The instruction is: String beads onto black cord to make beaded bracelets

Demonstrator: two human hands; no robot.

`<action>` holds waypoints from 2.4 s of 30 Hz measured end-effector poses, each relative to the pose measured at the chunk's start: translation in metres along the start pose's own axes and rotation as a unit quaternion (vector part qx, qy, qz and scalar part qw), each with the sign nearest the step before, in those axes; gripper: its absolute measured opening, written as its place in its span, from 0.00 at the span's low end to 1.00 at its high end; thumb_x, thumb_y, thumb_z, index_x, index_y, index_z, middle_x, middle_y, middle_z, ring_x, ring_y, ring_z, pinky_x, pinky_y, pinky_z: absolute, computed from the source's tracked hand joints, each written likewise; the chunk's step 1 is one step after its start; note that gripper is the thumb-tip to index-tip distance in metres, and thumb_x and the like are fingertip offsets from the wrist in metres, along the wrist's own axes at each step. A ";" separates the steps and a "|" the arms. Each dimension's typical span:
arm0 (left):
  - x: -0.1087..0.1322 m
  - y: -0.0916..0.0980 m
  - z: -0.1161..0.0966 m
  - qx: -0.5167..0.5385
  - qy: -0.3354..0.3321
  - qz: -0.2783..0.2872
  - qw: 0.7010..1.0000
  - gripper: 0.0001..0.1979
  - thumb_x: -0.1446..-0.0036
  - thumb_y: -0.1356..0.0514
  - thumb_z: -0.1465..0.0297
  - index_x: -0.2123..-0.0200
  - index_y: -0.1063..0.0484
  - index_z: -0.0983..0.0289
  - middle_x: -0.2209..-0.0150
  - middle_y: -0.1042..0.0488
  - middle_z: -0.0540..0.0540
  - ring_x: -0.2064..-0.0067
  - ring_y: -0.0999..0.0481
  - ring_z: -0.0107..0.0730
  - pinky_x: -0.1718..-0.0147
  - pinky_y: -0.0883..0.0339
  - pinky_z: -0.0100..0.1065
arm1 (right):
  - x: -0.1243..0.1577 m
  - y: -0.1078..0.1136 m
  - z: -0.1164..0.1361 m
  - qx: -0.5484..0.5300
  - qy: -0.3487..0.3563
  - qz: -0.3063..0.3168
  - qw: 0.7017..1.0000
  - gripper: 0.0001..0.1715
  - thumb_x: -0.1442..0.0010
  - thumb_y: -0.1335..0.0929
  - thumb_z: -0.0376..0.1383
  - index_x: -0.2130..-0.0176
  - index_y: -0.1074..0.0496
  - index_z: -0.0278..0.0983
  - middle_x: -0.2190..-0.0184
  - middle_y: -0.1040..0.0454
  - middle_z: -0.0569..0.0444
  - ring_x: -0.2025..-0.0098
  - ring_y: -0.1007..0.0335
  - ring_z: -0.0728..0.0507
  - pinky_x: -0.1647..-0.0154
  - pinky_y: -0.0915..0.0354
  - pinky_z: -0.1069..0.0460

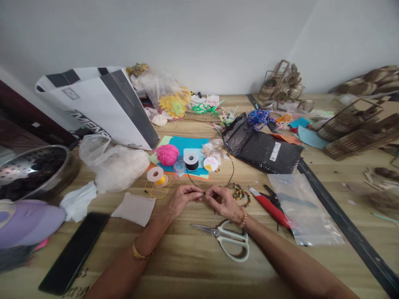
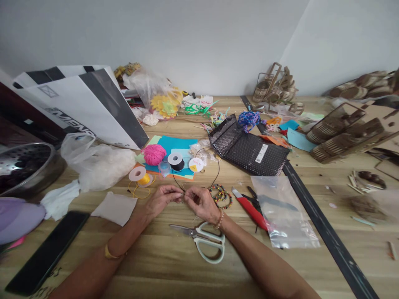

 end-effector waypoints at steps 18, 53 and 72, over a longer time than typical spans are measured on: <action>0.000 -0.003 0.001 -0.027 -0.002 0.014 1.000 0.08 0.60 0.31 0.70 0.73 0.22 0.66 0.77 0.24 0.52 0.73 0.27 0.29 0.69 0.33 0.31 | 0.000 0.000 0.000 0.013 0.012 0.001 1.000 0.11 0.40 0.35 0.37 0.72 0.30 0.34 0.79 0.32 0.57 0.78 0.41 0.51 0.78 0.45 0.57; 0.000 -0.005 -0.004 -0.065 -0.040 0.029 0.997 0.12 0.53 0.33 0.64 0.71 0.23 0.68 0.77 0.24 0.52 0.74 0.26 0.28 0.70 0.30 0.31 | -0.002 0.001 0.000 0.014 0.019 -0.002 1.000 0.12 0.40 0.34 0.38 0.71 0.30 0.33 0.79 0.31 0.56 0.78 0.39 0.51 0.77 0.44 0.57; 0.060 -0.044 -0.107 -0.397 -0.401 -0.040 0.825 0.05 0.41 0.42 0.75 0.67 0.26 0.64 0.68 0.25 0.55 0.65 0.24 0.31 0.65 0.30 0.31 | -0.004 0.007 0.013 -0.164 0.000 -0.004 0.987 0.14 0.42 0.30 0.44 0.63 0.28 0.35 0.67 0.25 0.52 0.64 0.29 0.46 0.59 0.33 0.51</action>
Point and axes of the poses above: each hand's wrist, its own x-axis away from the middle knuckle, its own y-axis out of the back of the hand, z = x × y, the point moved 10 cm from there along -x, towards the middle knuckle
